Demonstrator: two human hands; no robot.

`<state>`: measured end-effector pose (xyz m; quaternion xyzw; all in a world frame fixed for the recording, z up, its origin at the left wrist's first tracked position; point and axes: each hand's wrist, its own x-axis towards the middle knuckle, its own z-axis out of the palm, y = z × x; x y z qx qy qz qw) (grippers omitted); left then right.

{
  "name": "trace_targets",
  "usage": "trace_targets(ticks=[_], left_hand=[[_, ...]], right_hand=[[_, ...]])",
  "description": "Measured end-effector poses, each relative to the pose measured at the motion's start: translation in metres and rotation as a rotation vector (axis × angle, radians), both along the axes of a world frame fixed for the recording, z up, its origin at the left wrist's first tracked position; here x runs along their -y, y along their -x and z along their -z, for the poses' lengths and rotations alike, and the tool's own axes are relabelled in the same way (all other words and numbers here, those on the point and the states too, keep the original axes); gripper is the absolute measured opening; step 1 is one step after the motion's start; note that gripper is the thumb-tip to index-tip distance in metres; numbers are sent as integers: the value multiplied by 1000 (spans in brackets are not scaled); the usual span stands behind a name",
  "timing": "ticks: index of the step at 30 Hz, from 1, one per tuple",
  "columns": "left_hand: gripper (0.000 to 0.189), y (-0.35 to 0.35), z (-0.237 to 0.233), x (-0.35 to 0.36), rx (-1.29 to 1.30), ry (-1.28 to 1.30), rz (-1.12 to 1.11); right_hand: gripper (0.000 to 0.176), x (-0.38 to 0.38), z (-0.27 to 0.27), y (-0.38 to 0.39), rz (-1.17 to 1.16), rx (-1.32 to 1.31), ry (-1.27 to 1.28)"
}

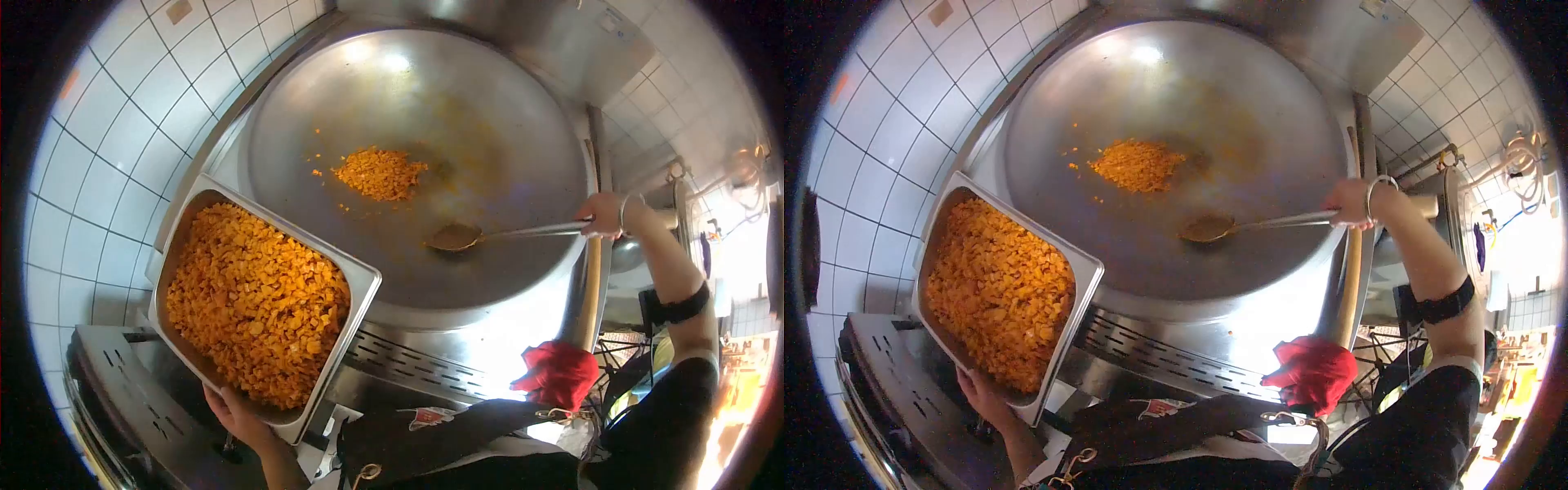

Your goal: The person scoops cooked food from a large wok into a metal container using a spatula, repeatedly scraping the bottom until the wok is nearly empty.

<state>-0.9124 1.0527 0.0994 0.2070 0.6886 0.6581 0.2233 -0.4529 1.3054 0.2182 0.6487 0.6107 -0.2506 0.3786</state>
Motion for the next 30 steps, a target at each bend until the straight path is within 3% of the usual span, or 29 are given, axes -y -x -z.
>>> trace_targets(ticks=[3, 6, 8, 12, 13, 15, 17, 18, 20, 22, 26, 28, 30], left_hand=[[43, 0, 5, 0, 86, -60, -66], [44, 6, 7, 0, -43, -17, -18], [45, -2, 0, -4, -56, 28, -4], [46, 11, 14, 2, -151, 70, -112], [47, 19, 20, 6, -136, 22, -45], [47, 20, 20, 5, -131, -31, 7], [47, 5, 0, 1, -151, 277, -111], [47, 9, 5, 1, -157, 278, -118], [46, 19, 20, 6, -194, -12, 20], [45, 15, 16, 4, -166, 7, 6], [44, 12, 14, 3, -81, 79, -38], [43, 2, 4, -4, -21, -26, -36], [41, -3, 0, -7, 32, -120, -27]], right_hand=[[34, 3, 64, -25, 230, -300, -59], [48, -6, 169, -28, 532, -636, -53], [53, -25, 223, 7, 447, -727, -137], [57, -71, 277, 73, 518, -973, -56], [57, -78, 286, 90, 501, -990, -60], [55, -92, 307, 119, 743, -1087, -248], [53, -105, 326, 136, 739, -1059, -312], [51, -102, 313, 145, 777, -1072, -323], [50, -95, 297, 150, 801, -1074, -338], [43, -83, 290, 136, 579, -1071, -503], [39, -48, 241, 120, 511, -1032, -482], [38, -29, 224, 108, 288, -968, -566], [39, -2, 185, 103, 349, -1027, -441]])
